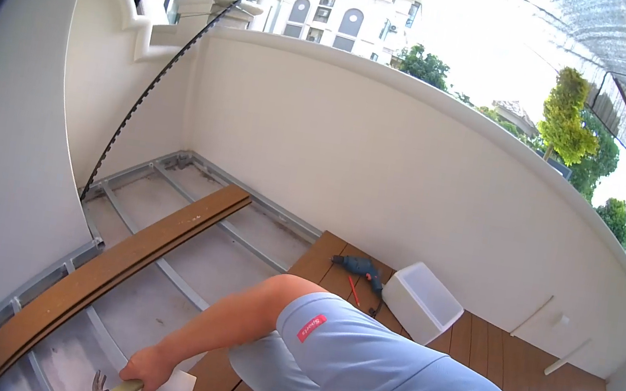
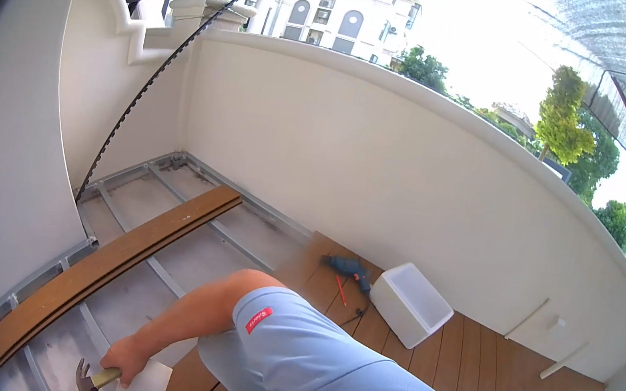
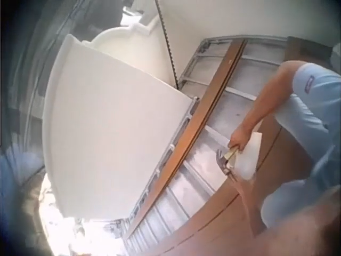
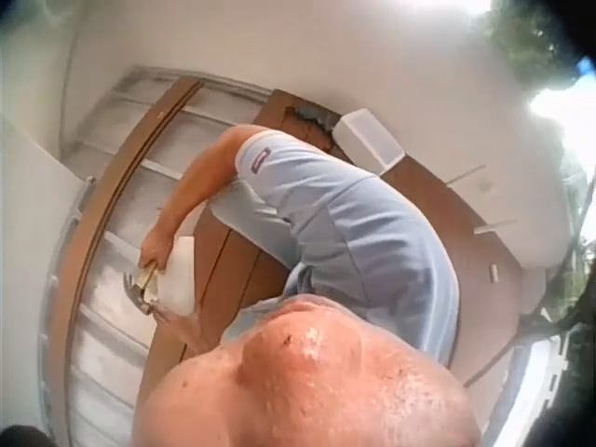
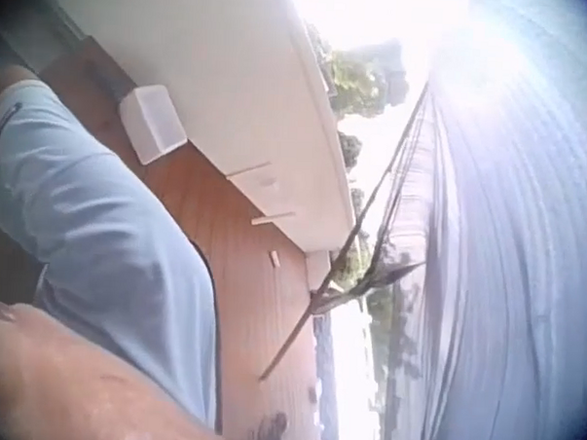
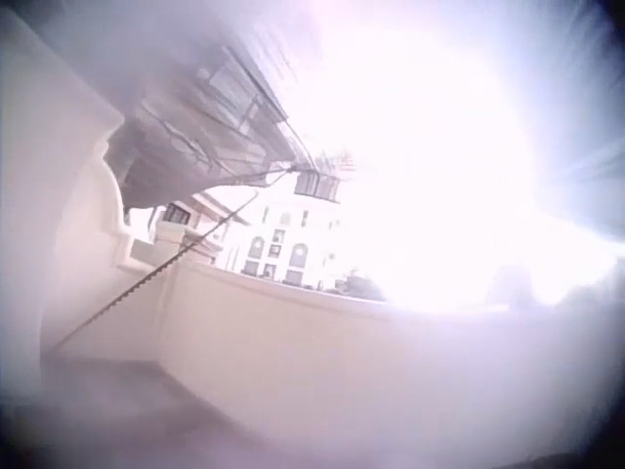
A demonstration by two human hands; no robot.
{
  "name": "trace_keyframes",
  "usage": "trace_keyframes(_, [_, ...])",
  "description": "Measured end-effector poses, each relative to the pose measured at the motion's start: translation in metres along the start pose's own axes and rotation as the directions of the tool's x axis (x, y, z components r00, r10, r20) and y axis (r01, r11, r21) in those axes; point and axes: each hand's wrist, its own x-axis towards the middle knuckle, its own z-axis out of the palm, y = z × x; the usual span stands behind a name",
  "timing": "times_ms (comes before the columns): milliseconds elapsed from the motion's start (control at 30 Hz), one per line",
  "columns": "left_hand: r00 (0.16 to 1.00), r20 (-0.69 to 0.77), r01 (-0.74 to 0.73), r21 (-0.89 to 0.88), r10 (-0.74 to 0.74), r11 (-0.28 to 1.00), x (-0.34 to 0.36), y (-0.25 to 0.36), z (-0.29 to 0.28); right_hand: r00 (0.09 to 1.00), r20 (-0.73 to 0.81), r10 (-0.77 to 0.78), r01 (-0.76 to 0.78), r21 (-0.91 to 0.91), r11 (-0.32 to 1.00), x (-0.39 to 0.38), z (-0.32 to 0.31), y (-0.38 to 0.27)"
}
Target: The person installs decking planks on a balcony by positioning a white spacers and hammering the planks into place.
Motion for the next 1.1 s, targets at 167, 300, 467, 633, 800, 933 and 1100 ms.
trace_keyframes(167, [0.994, 0.054, -0.101, 0.027, 0.100, 0.995, -0.048, -0.024, 0.002, 0.963, 0.101, 0.251, -0.234, -0.152, 0.960, -0.035, 0.008, -0.066])
trace_keyframes(300, [0.989, 0.052, 0.133, 0.081, -0.137, 0.988, -0.079, -0.068, -0.050, 0.927, 0.070, 0.369, -0.364, -0.071, 0.929, -0.052, -0.002, -0.097])
trace_keyframes(467, [0.862, -0.344, 0.506, 0.615, -0.372, 0.605, -0.304, -0.190, -0.096, 0.883, -0.181, 0.433, -0.463, -0.184, 0.867, -0.041, -0.007, -0.124])
trace_keyframes(633, [0.386, -0.547, 0.865, 0.495, -0.743, 0.085, -0.471, -0.221, -0.163, 0.856, -0.325, 0.401, -0.460, -0.125, 0.879, 0.064, 0.010, -0.176])
trace_keyframes(800, [0.145, -0.780, 0.962, 0.255, -0.609, -0.098, -0.532, -0.247, -0.204, 0.946, 0.034, 0.321, -0.309, -0.189, 0.932, 0.174, 0.061, -0.244])
trace_keyframes(933, [0.062, -0.795, 0.988, 0.134, -0.603, -0.074, -0.540, -0.233, -0.207, 0.920, 0.344, 0.186, -0.087, -0.284, 0.955, 0.263, 0.128, -0.268])
trace_keyframes(1100, [-0.010, -0.812, 0.988, 0.081, -0.584, -0.131, -0.544, -0.230, -0.202, 0.939, 0.344, 0.022, 0.079, -0.279, 0.957, 0.393, 0.217, -0.276])
